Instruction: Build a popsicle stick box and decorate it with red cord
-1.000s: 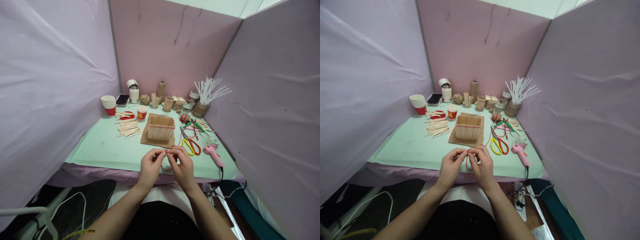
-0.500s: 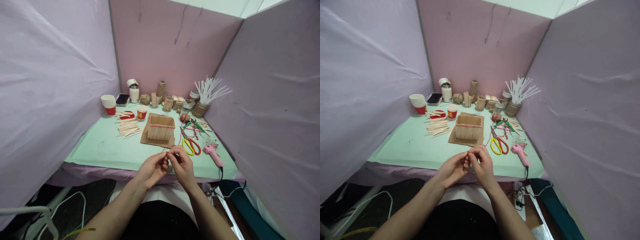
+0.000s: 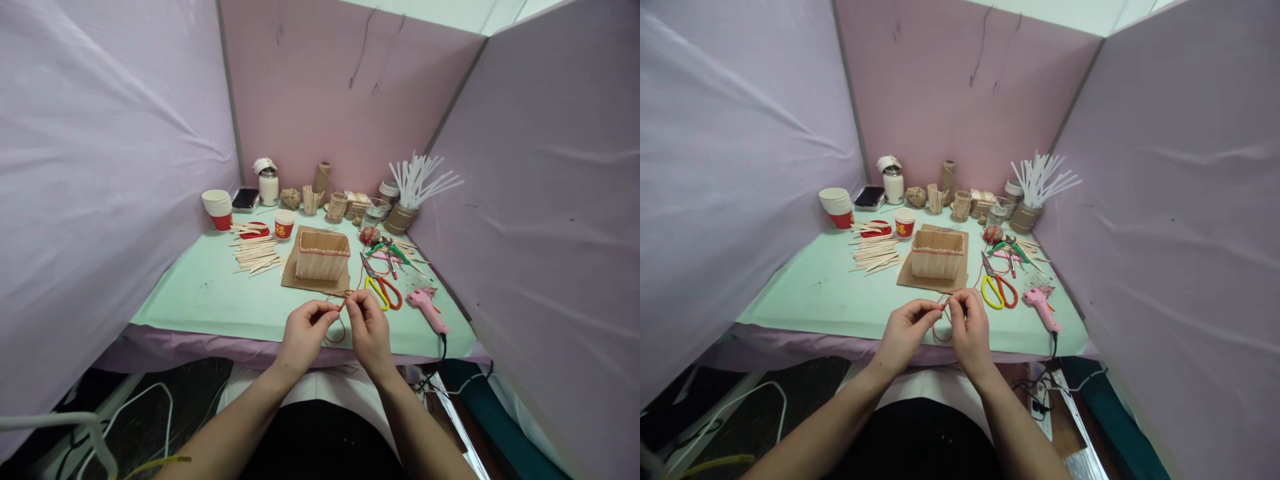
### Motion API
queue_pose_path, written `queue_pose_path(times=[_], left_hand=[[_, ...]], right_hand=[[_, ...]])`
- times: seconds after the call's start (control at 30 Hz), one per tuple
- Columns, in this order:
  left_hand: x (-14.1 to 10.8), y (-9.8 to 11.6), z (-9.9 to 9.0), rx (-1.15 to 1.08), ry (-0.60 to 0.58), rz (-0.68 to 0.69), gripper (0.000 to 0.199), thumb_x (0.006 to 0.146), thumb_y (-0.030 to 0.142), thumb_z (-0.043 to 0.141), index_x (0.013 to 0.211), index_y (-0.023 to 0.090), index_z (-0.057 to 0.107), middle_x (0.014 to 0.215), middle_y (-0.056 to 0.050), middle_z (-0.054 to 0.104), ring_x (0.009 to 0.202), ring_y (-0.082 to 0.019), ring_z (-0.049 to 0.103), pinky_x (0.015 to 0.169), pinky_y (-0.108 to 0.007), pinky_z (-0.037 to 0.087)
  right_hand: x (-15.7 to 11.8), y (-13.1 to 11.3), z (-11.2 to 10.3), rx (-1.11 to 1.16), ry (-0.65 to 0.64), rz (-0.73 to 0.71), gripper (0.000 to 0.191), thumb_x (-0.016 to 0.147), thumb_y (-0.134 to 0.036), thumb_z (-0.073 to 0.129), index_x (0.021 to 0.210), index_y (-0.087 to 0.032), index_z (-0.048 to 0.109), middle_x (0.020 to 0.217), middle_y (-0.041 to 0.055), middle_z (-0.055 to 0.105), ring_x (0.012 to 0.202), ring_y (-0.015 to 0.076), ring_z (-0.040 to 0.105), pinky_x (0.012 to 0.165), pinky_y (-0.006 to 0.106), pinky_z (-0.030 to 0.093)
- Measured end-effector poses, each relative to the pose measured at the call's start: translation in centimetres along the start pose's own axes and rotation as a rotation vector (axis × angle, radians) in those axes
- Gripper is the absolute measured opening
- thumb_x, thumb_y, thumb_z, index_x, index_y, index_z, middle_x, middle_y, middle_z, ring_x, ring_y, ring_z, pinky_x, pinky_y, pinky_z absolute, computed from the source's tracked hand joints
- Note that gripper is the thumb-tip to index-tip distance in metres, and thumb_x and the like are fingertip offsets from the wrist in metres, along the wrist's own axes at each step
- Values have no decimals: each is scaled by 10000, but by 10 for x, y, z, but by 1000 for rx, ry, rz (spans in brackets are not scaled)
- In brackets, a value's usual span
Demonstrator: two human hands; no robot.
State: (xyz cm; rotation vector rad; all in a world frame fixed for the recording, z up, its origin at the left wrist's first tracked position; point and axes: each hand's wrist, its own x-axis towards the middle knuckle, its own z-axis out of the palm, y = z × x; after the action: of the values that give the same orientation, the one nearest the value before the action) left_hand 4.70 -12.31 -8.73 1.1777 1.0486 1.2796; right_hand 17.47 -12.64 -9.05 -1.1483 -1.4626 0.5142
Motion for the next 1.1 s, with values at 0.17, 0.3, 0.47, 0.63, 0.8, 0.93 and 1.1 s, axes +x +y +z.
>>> queue_pose_path(times=[0.17,0.3,0.47,0.63,0.8,0.93,1.1], left_hand=[[1,5,1,-7,5,-36,107,714,258,711,742,155,715,761,-47,706,705,-160,598,692,-271,457],[-1,2,2,-110,-27,-130,183,697,318,736,745,145,704,693,-25,661,617,-122,533,612,-244,422],[-3,2,2,-156,-117,-160,278,731,412,718,724,136,692,638,-6,599,590,-102,480,587,-228,387],[-1,1,-1,-209,-164,-207,299,757,427,699,814,135,728,754,-39,645,657,-109,499,627,-232,391],[1,-1,-2,-250,-146,-235,265,690,372,759,792,129,736,672,-15,611,607,-95,461,593,-226,360],[1,2,0,-187,-106,-192,214,702,346,738,747,137,735,664,-19,626,610,-107,477,602,-232,376],[-1,1,-1,-49,-67,-67,150,730,301,711,745,156,747,740,-46,692,705,-159,577,688,-258,438]], right_hand=[[1,1,2,79,54,110,179,926,-336,492,806,-204,514,783,4,516,731,151,497,683,291,417],[4,-4,-1,156,-3,181,193,897,-368,532,801,-201,534,740,-3,533,692,144,509,653,276,437],[6,-9,-5,201,-40,226,191,865,-366,574,777,-198,551,705,-13,540,658,136,514,618,259,446],[5,-7,-4,248,-61,254,190,857,-364,579,768,-197,557,698,-18,558,656,131,534,628,255,456],[4,-7,-4,265,-101,249,180,851,-362,585,779,-199,558,728,-9,573,666,131,546,617,250,463],[2,-7,-7,155,-124,191,117,832,-306,616,861,-199,580,796,10,585,696,138,545,609,255,455],[1,-7,-9,-28,-93,14,117,875,-263,571,775,-204,588,799,19,573,710,146,523,632,274,433]])
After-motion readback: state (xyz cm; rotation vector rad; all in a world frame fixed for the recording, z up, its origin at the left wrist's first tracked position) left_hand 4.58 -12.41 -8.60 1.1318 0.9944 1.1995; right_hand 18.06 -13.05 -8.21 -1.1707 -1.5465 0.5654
